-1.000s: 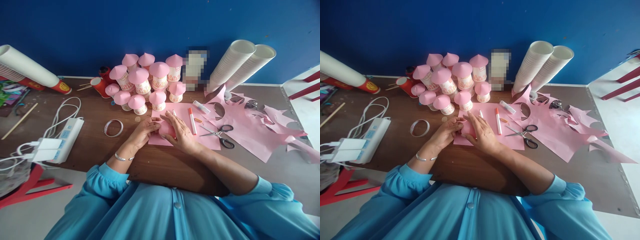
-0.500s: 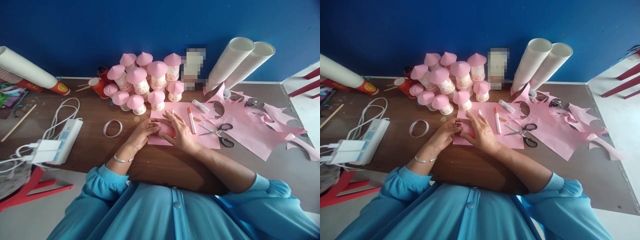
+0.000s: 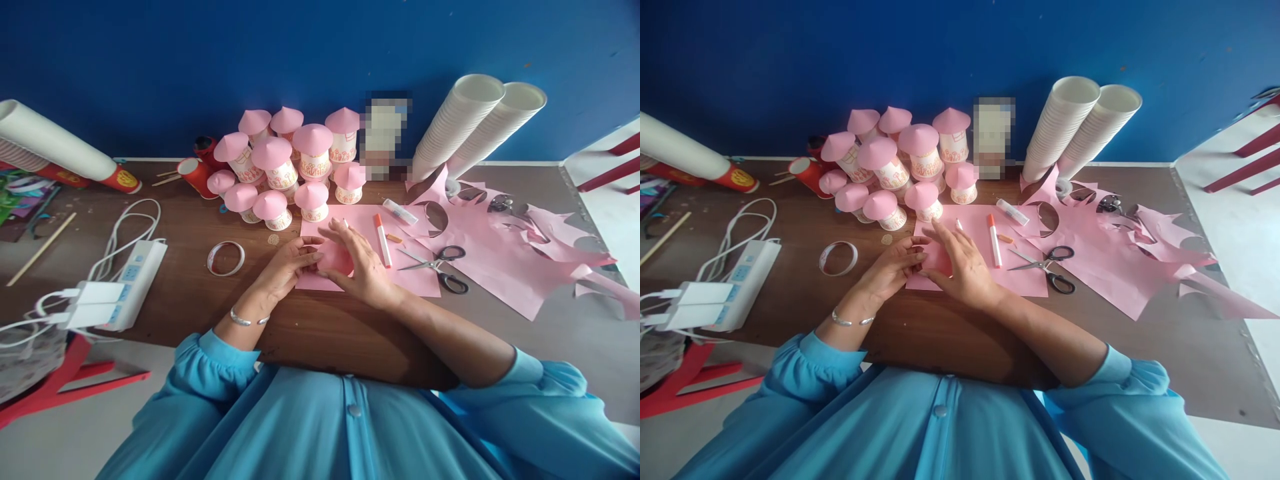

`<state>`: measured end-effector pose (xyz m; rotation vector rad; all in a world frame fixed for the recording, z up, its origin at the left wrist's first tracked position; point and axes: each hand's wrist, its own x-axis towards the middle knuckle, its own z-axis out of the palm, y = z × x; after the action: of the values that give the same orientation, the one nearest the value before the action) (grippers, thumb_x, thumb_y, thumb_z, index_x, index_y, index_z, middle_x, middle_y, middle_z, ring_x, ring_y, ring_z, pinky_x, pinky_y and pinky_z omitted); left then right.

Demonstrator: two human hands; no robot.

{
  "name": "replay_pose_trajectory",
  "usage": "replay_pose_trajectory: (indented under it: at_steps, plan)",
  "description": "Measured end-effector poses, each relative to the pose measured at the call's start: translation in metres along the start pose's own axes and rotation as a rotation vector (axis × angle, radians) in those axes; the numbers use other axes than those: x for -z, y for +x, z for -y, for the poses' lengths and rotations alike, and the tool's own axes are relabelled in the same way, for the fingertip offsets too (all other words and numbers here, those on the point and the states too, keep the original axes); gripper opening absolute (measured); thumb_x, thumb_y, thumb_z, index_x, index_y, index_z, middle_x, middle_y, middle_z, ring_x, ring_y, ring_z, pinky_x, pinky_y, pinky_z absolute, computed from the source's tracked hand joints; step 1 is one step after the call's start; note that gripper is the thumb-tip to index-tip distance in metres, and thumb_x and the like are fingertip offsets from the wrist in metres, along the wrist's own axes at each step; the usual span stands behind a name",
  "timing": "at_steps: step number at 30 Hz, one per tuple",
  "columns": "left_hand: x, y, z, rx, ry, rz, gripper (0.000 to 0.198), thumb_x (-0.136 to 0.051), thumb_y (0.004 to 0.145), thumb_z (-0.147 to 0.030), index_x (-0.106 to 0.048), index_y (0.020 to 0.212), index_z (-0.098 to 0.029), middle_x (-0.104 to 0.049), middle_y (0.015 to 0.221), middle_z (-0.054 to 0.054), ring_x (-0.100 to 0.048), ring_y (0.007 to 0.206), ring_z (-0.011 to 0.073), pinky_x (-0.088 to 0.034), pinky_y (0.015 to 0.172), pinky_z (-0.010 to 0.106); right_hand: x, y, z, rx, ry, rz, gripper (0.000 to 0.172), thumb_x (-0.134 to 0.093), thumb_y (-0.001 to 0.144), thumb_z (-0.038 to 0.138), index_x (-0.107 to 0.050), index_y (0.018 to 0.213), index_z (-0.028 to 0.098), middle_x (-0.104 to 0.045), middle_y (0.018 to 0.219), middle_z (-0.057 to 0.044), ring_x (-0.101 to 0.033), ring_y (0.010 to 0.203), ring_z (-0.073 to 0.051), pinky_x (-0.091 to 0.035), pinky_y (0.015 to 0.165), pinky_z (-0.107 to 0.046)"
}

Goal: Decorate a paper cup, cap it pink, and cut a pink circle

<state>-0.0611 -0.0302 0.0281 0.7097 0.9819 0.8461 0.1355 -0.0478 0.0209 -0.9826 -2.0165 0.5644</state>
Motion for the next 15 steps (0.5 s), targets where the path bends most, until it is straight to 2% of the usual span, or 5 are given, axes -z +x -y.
replay_pose_trajectory:
  at_steps: [2, 6, 11, 15]
  plan:
    - [0.000, 0.000, -0.001, 0.010, 0.003, -0.007, 0.049, -0.094, 0.066, -0.033, -0.071, 0.105, -0.014, -0.066, 0.070, -0.002, -0.057, 0.060, 0.0092, -0.043, 0.060, 0.023, 0.008, 0.000, 0.002, -0.031, 0.010, -0.017, 0.083, -0.066, 0.097, 0.031, -0.017, 0.164, 0.028, -0.061, 0.151, -0.013, -0.053, 0.146, -0.030, -0.036, 0.125, -0.062]
    - [-0.003, 0.004, -0.004, 0.002, 0.002, -0.046, 0.048, -0.093, 0.066, -0.040, -0.070, 0.099, -0.014, -0.067, 0.072, -0.001, -0.057, 0.062, 0.0102, -0.043, 0.061, 0.024, 0.017, -0.006, 0.002, -0.103, 0.045, -0.039, 0.079, -0.065, 0.097, 0.029, -0.021, 0.163, 0.029, -0.067, 0.144, -0.012, -0.059, 0.140, -0.031, -0.034, 0.124, -0.065]
    - [-0.008, 0.009, -0.005, 0.009, 0.016, -0.058, 0.055, -0.097, 0.060, -0.037, -0.069, 0.101, -0.014, -0.069, 0.075, -0.001, -0.058, 0.064, 0.0099, -0.043, 0.063, 0.024, 0.014, -0.014, -0.004, -0.126, 0.043, -0.008, 0.082, -0.071, 0.094, 0.028, -0.025, 0.162, 0.026, -0.069, 0.141, -0.014, -0.058, 0.141, -0.031, -0.041, 0.120, -0.063]
    - [-0.010, 0.008, -0.004, 0.009, -0.009, -0.053, 0.054, -0.098, 0.060, -0.034, -0.068, 0.100, -0.014, -0.071, 0.077, -0.001, -0.060, 0.067, 0.0105, -0.044, 0.064, 0.024, 0.013, -0.014, -0.005, -0.117, 0.012, -0.010, 0.083, -0.071, 0.095, 0.031, -0.024, 0.163, 0.025, -0.072, 0.137, -0.012, -0.055, 0.144, -0.032, -0.034, 0.123, -0.068]
